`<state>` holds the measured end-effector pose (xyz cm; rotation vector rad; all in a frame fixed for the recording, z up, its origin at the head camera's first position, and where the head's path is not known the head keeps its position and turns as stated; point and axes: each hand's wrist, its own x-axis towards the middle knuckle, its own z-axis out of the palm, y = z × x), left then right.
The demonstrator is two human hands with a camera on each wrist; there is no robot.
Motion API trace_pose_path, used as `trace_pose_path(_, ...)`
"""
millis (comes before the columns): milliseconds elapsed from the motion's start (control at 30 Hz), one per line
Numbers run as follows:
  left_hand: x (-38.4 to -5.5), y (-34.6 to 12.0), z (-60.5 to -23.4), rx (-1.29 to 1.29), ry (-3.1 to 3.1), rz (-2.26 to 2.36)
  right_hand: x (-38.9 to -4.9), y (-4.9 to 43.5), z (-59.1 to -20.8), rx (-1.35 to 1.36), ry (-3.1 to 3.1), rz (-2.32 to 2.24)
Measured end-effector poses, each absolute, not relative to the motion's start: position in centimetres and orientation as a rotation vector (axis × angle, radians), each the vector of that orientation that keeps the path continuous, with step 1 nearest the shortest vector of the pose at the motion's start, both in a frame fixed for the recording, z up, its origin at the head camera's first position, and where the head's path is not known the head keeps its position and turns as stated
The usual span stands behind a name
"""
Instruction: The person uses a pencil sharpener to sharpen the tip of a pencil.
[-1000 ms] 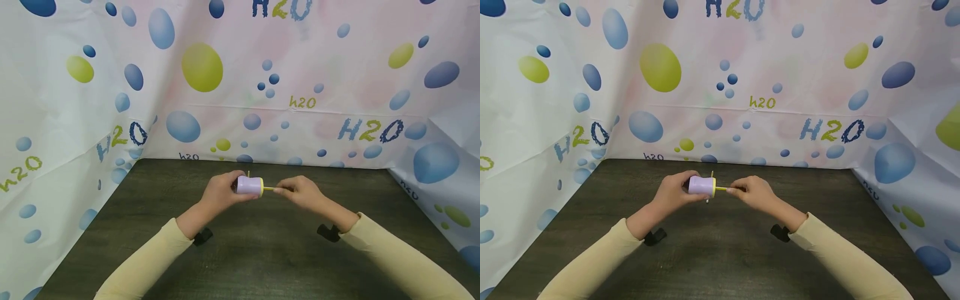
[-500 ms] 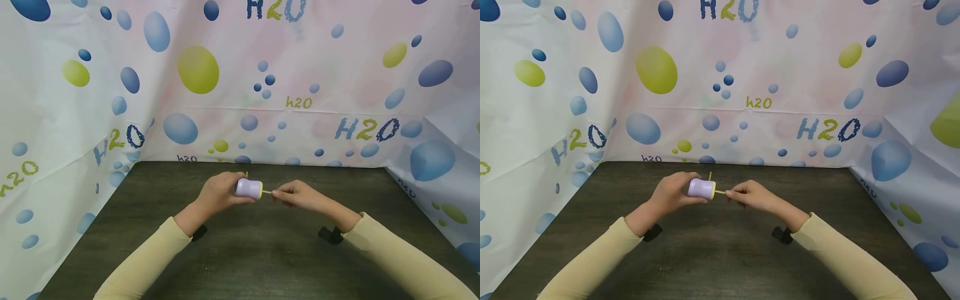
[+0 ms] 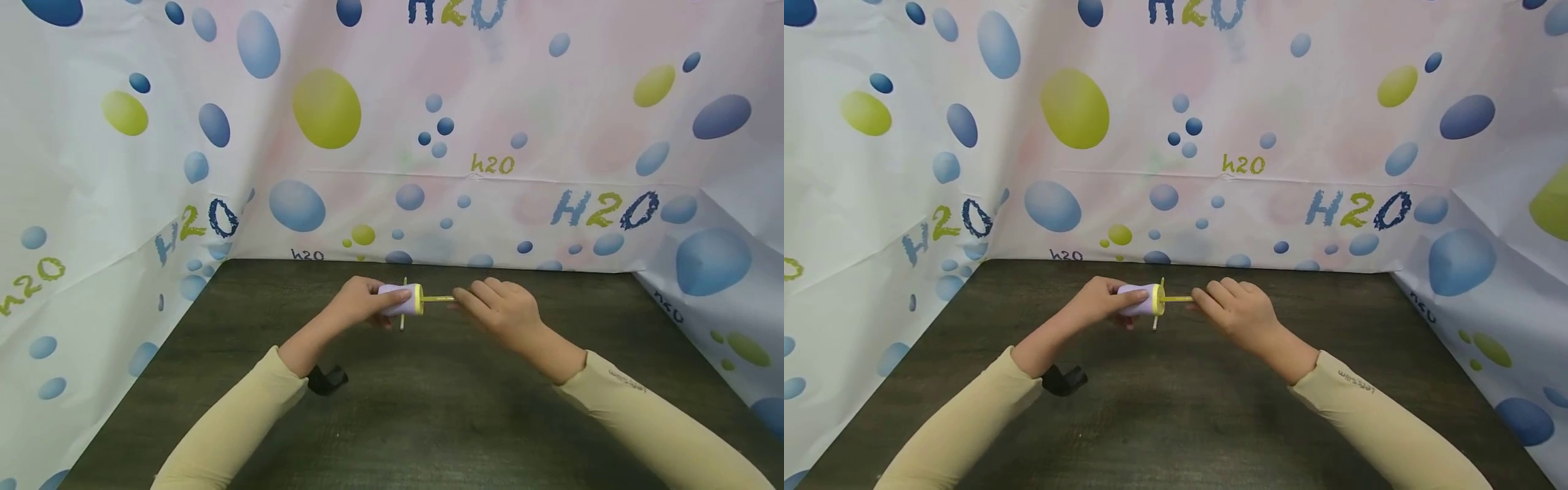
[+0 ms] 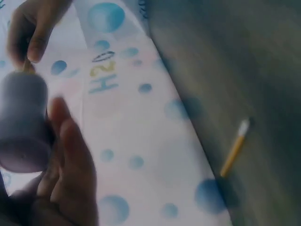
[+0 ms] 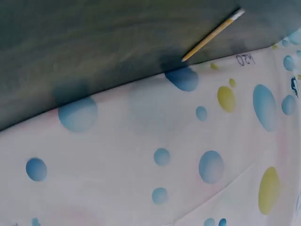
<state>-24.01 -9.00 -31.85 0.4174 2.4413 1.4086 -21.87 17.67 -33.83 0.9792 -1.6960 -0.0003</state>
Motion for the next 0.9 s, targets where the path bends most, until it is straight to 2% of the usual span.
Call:
trace_pose_path(200,-23.5,-8.9,-31.8,0.386,2.414,1.398,-21.9,17.0,-33.8,0.978,-1.688,0.036)
trace_pose_path(333,-22.7,-8.9,-32.4,0.578,2.739,1.289,-21.2,16.7,-33.9,0.963,-2.018,0.253)
trace_pose_path(433,-22.4,-8.9,-33.2,0.972,3.053,1.102,-20.7,17.0,-33.7,0.954,-2.451,0.668)
trace_pose_path(600,-22.8,-9.1,-34.7,1.884,3.341,0.665,-21.1,18.2,-33.3,0.763,-3.05,1.775)
trace_pose_path(700,-23.0,-9.1,-35.4,2.17,3.325,0.545,-21.6,19.0,-33.6,0.653,-3.208,2.129)
trace_pose_path(767,-22.9,-9.1,-35.7,2.096,3.315,0.601,-21.7,19.2,-33.8,0.725,-3.203,2.082)
trace_pose_path(800,-22.9,-9.1,-35.8,1.974,3.309,0.662,-21.6,19.2,-33.9,0.778,-3.172,1.959)
trace_pose_path(900,-22.8,-8.9,-35.7,1.417,3.217,0.927,-20.9,18.5,-33.8,0.841,-3.02,1.322)
